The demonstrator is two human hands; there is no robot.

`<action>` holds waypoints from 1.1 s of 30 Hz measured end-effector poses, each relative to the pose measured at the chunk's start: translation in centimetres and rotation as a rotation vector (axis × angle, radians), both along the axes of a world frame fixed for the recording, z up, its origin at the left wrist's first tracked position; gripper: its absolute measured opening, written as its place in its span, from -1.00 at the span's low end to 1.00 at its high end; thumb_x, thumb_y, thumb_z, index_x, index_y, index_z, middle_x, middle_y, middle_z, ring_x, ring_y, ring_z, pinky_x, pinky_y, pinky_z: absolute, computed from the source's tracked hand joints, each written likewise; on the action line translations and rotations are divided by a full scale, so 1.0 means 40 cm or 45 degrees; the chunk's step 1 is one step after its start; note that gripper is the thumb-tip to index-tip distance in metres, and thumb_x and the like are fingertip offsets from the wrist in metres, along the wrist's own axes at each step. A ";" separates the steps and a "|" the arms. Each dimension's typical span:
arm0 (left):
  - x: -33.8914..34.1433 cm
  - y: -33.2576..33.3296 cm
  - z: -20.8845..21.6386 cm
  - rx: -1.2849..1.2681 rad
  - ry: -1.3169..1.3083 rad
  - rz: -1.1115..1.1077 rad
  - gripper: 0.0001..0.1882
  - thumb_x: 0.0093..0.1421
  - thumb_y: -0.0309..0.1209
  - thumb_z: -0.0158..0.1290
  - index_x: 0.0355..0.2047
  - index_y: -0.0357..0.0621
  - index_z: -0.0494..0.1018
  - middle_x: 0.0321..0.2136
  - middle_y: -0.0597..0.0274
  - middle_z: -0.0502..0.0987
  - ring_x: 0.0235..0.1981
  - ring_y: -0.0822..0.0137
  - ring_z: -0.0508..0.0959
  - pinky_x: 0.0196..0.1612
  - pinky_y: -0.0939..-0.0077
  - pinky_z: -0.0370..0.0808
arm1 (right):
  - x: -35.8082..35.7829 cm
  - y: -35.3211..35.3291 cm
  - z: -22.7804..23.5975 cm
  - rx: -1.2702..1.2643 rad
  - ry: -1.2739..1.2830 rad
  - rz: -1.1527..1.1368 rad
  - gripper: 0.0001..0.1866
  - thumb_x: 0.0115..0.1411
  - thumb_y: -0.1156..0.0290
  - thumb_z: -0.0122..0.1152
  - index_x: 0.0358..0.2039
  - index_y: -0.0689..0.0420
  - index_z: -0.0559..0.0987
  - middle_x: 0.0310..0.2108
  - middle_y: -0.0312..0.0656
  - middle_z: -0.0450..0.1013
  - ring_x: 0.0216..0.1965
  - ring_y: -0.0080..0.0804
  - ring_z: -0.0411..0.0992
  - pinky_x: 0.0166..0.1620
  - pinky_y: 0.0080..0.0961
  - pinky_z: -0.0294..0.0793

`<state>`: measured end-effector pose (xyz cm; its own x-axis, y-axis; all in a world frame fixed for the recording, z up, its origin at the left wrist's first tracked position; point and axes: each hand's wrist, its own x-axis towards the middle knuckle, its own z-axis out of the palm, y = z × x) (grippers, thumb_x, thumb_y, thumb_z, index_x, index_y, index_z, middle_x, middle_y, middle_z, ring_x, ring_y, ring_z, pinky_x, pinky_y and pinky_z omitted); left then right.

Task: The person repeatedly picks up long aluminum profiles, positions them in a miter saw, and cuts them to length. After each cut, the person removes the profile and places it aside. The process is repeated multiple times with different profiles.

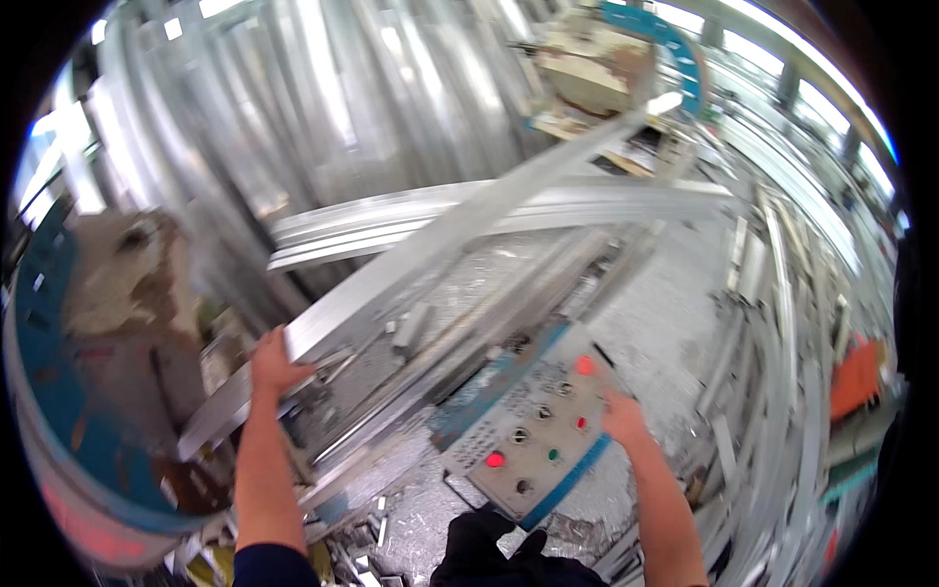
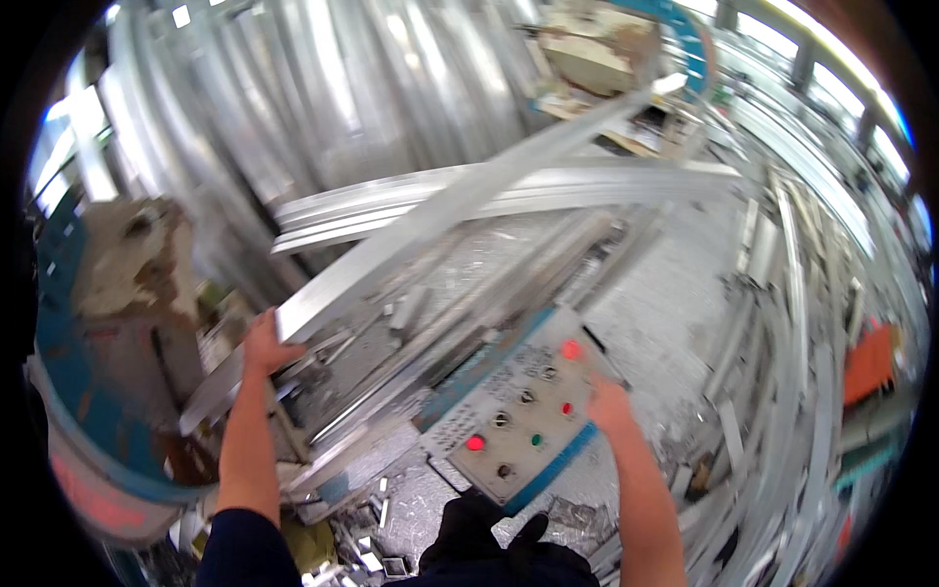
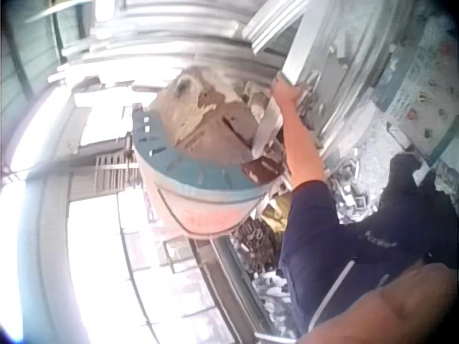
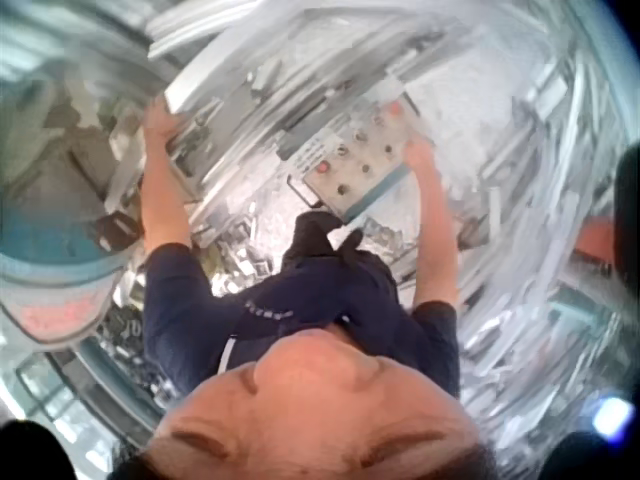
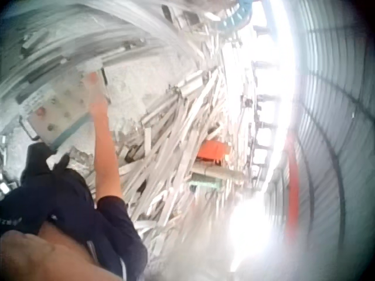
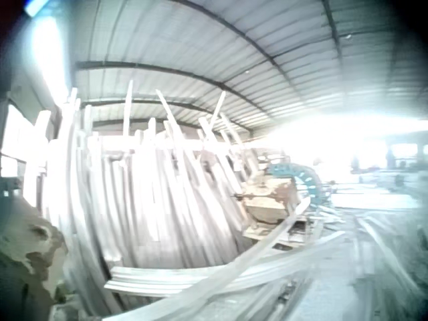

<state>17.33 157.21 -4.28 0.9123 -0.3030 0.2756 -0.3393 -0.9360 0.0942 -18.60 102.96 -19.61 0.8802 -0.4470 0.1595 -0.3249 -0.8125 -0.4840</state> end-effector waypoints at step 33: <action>-0.028 0.003 0.028 0.048 0.180 0.148 0.04 -0.39 0.00 0.38 0.16 -0.07 0.28 -0.01 0.05 0.43 0.11 0.04 0.37 0.14 0.04 0.28 | 0.020 0.011 0.034 0.291 0.161 -0.084 -0.57 0.08 0.53 -0.02 0.00 -0.01 0.50 -0.38 0.14 0.52 -0.34 0.09 0.52 -0.23 -0.11 0.50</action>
